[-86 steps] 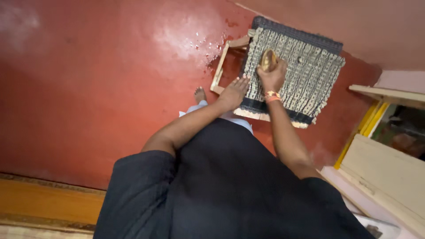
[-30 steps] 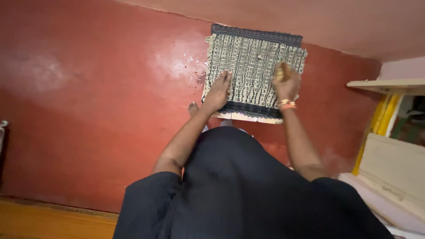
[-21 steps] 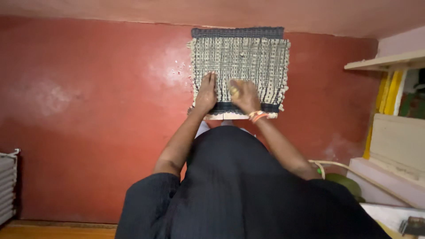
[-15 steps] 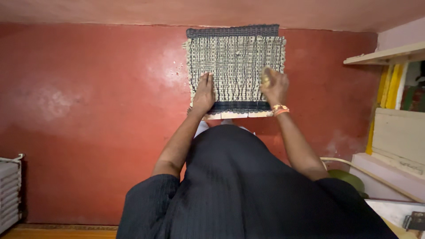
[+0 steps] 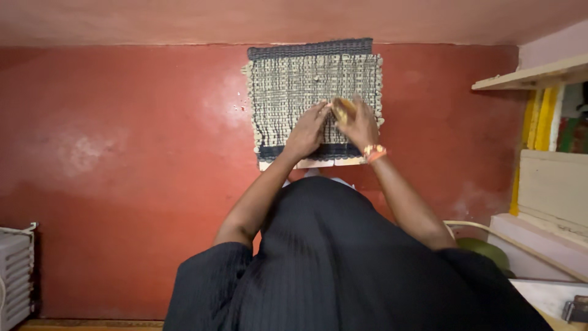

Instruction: The person scrubs a woven mat placed on a wooden stool using a small brush and water. They repeatedly scrub different sections of the mat, fold it over to clean the other side, and continue scrubbing the entire surface.

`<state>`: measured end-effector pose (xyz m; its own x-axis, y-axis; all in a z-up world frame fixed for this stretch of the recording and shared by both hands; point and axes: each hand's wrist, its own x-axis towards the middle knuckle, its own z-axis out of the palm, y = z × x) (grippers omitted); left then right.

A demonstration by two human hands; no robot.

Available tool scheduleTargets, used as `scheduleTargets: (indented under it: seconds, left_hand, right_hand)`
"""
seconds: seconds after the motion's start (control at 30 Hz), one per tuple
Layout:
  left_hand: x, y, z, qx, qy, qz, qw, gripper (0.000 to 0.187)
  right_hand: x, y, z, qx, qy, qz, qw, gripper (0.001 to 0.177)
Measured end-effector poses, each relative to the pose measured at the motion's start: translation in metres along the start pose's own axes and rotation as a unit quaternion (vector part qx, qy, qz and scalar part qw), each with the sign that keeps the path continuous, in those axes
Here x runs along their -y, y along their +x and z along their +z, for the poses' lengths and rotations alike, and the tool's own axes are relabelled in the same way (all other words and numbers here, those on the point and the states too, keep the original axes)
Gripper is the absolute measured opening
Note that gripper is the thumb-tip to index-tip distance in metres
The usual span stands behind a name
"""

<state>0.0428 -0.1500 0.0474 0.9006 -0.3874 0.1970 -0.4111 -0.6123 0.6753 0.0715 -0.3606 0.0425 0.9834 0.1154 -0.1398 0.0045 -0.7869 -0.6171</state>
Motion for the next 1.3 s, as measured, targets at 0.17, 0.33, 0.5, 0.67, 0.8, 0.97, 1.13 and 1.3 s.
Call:
scheduleTargets:
  seconds: [0.17, 0.33, 0.5, 0.67, 0.8, 0.97, 1.13, 1.3]
  left_hand:
    - [-0.020, 0.062, 0.023, 0.106, 0.064, -0.040, 0.992, 0.094]
    - [-0.023, 0.086, 0.028, 0.243, 0.205, -0.035, 0.947, 0.097]
    - [0.003, 0.107, 0.032, 0.245, 0.155, -0.006, 0.957, 0.088]
    - [0.024, 0.129, 0.068, 0.274, 0.206, -0.021, 0.939, 0.067]
    - [0.048, 0.180, 0.100, 0.073, 0.265, 0.025, 0.961, 0.070]
    - [0.042, 0.223, 0.105, 0.180, 0.315, 0.002, 0.932, 0.072]
    - [0.014, 0.194, 0.083, 0.310, 0.326, 0.028, 0.893, 0.060]
    - [-0.012, 0.119, 0.066, 0.388, 0.296, 0.098, 0.867, 0.070]
  right_hand:
    - [-0.029, 0.043, -0.019, 0.083, -0.071, -0.140, 0.984, 0.123]
    - [-0.110, -0.004, -0.009, -0.072, 0.087, -0.095, 0.989, 0.114]
    - [-0.174, -0.108, 0.003, -0.069, 0.242, 0.149, 0.956, 0.101]
    - [-0.180, -0.166, 0.004, -0.085, 0.231, 0.255, 0.935, 0.094]
    - [-0.181, -0.172, 0.008, -0.121, 0.255, 0.267, 0.921, 0.087]
    - [-0.188, -0.151, 0.008, -0.137, 0.202, 0.222, 0.944, 0.079]
    - [-0.186, -0.123, 0.002, -0.146, 0.233, 0.175, 0.945, 0.077]
    - [-0.177, -0.126, 0.001, -0.122, 0.207, 0.157, 0.958, 0.076]
